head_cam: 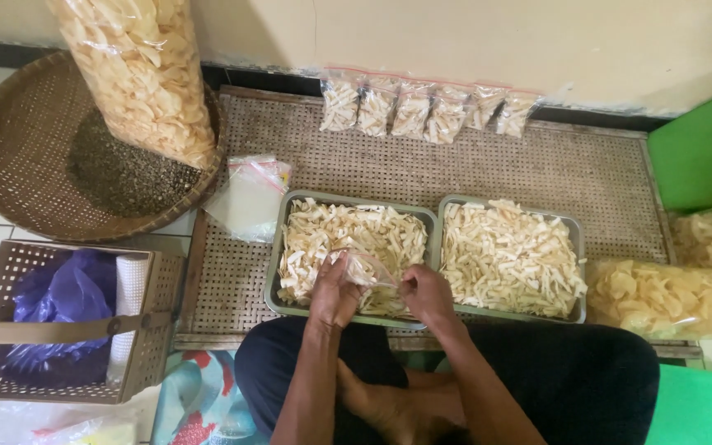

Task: Manually filling small plastic bags with chips from trays on the floor.

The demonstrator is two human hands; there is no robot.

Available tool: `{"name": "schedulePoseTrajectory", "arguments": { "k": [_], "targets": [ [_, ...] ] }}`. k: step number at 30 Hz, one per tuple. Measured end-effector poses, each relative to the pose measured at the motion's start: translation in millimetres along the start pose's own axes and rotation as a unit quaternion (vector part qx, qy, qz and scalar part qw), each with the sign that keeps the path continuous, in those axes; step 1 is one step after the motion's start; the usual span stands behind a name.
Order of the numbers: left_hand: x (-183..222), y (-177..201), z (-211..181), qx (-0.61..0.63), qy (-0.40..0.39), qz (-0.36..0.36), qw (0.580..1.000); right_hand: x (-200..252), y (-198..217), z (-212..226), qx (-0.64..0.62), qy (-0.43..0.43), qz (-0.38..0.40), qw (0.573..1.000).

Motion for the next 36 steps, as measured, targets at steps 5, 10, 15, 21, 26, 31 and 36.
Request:
{"name": "schedulePoseTrajectory", "arguments": {
  "k": [5,10,15,21,26,31,36],
  "targets": [
    [2,-2,-1,0.006,0.007,0.014,1.000,3,19,-4,-0.182,-0.125,-0.036,0.975],
    [6,-7,0,0.004,0.005,0.015,1.000,17,67,30,-0.363,-0.156,-0.066,0.916],
    [29,-20,-3,-0.022,-0.002,0.031,0.999,27,127,68,-0.422,-0.044,-0.160,0.891],
    [38,-29,1,-0.023,-0.022,0.054,0.998,30,151,118,-0.425,0.117,-0.202,0.875],
    [34,-16,5,-0.033,-0.034,0.052,0.997,33,140,127,-0.277,0.160,-0.189,0.928],
    [72,-43,0,-0.045,-0.017,0.102,0.994,31,144,119,-0.187,0.085,-0.148,0.967],
    [50,-22,16,-0.080,-0.002,0.145,0.986,30,140,107,-0.158,-0.004,-0.127,0.979]
  ]
}}
Point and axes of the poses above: each hand's wrist, its own x-axis away from the middle knuckle, its own y-axis out of the back of the hand, z = x × y, the point moved 6 cm from there along -x, towards the middle knuckle, and after that the axes turned 10 degrees about -z, right-handed, at the moved point
